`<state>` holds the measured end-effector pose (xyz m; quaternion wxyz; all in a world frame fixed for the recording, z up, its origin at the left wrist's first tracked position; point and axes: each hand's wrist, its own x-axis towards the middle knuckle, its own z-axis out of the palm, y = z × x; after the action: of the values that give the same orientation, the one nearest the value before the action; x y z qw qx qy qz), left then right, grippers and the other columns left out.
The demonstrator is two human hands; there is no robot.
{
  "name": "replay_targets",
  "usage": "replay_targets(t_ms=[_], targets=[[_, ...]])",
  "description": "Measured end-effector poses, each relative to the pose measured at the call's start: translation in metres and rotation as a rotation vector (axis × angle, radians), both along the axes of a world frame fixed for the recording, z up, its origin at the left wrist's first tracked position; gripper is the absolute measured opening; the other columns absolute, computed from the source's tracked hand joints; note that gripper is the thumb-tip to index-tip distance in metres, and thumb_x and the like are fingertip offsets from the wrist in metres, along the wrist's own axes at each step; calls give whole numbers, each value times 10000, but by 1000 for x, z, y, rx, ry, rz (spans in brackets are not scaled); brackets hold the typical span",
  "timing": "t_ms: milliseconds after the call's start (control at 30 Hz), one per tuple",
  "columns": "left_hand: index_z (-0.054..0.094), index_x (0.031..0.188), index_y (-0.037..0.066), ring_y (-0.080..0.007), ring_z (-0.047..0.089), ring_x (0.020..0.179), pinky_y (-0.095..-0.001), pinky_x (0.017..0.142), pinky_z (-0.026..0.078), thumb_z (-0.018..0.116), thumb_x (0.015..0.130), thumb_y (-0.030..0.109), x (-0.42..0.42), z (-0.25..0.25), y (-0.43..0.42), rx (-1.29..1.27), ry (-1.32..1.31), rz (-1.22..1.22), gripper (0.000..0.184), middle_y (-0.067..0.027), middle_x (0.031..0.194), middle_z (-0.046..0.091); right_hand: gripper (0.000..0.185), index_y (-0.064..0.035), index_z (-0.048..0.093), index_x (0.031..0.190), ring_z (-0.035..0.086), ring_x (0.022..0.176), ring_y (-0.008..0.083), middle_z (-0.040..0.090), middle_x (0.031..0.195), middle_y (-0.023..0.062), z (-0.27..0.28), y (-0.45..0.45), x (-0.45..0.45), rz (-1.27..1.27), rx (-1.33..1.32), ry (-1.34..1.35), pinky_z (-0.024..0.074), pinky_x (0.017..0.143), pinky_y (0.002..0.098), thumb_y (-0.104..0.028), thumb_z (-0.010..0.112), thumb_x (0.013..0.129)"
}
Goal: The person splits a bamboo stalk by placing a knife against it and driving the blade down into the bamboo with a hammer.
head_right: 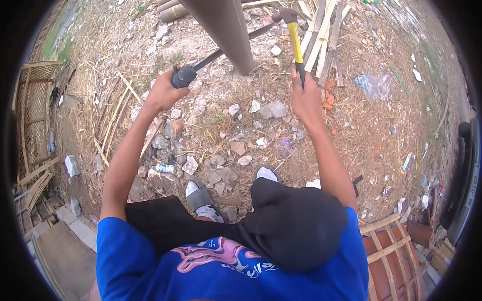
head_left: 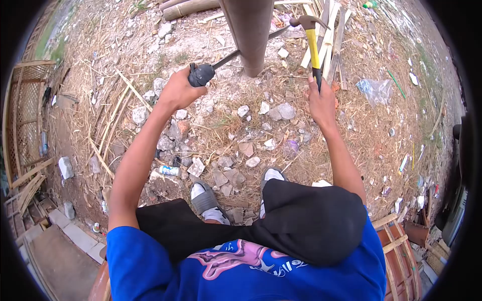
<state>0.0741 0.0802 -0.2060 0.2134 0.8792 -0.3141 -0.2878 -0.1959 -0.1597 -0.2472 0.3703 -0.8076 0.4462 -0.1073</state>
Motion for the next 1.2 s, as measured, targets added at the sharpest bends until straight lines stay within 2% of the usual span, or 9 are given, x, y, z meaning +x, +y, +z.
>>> replay_targets(t_ms=[167,400,633,667,767,800,1000,1133,1200], targets=[[646,1065,-25,-307,684,832,-402,795,525,731,693,307,-2,-7,6,-47,-1,9,505,-189,905,703,387,-12,545,1045,551,498,264,545,614,105,3,43,-33,61,42,-464,395,472,365,-395,492,1048],[644,1034,-22,-334,688,853,-419,796,531,734,695,322,-3,-8,7,-26,-59,-10,492,-205,905,702,244,-35,512,1061,612,548,433,607,639,217,5,94,-10,468,-109,-61,428,480,487,-278,512,1036],[647,1044,1,-334,683,851,-424,805,534,733,696,337,-6,-14,14,-34,-78,0,491,-202,921,700,339,-7,506,1065,527,473,230,480,579,116,75,92,3,360,-157,-599,367,456,373,-345,501,1050],[648,1045,5,-335,683,845,-426,802,534,731,698,335,-3,-16,13,-47,-88,-7,486,-200,917,700,305,-17,489,1018,527,462,272,488,570,149,57,87,-1,390,-125,-666,362,454,400,-319,514,1045],[650,1046,12,-335,683,821,-433,793,536,723,701,337,1,-15,11,-57,-61,-19,480,-193,895,702,288,-23,475,992,525,462,328,493,567,193,9,84,4,453,-236,12,367,466,435,-303,518,1041],[651,1047,14,-334,683,813,-436,789,536,721,702,339,-2,-15,13,-44,-34,-23,479,-191,887,703,259,-20,495,1025,598,507,415,560,559,208,-1,84,3,391,-94,8,418,455,489,-279,506,1039],[640,1045,16,-354,692,853,-448,807,542,712,704,340,-6,-23,23,-9,-101,-11,476,-202,914,711,247,-19,522,1022,600,483,358,551,564,163,75,96,6,449,-262,-297,432,457,427,-265,548,1025],[636,1059,13,-353,689,885,-443,820,540,709,707,333,-7,-7,10,55,-42,-20,482,-210,936,708,353,-6,512,968,531,538,144,491,614,92,39,96,2,425,-72,-681,381,479,329,-348,484,1052],[635,1063,14,-354,688,893,-440,821,541,708,705,331,-10,-9,9,9,-64,-29,483,-211,940,708,335,-10,518,1008,537,523,232,523,629,156,3,95,-1,356,-80,-212,395,491,382,-341,486,1052]])
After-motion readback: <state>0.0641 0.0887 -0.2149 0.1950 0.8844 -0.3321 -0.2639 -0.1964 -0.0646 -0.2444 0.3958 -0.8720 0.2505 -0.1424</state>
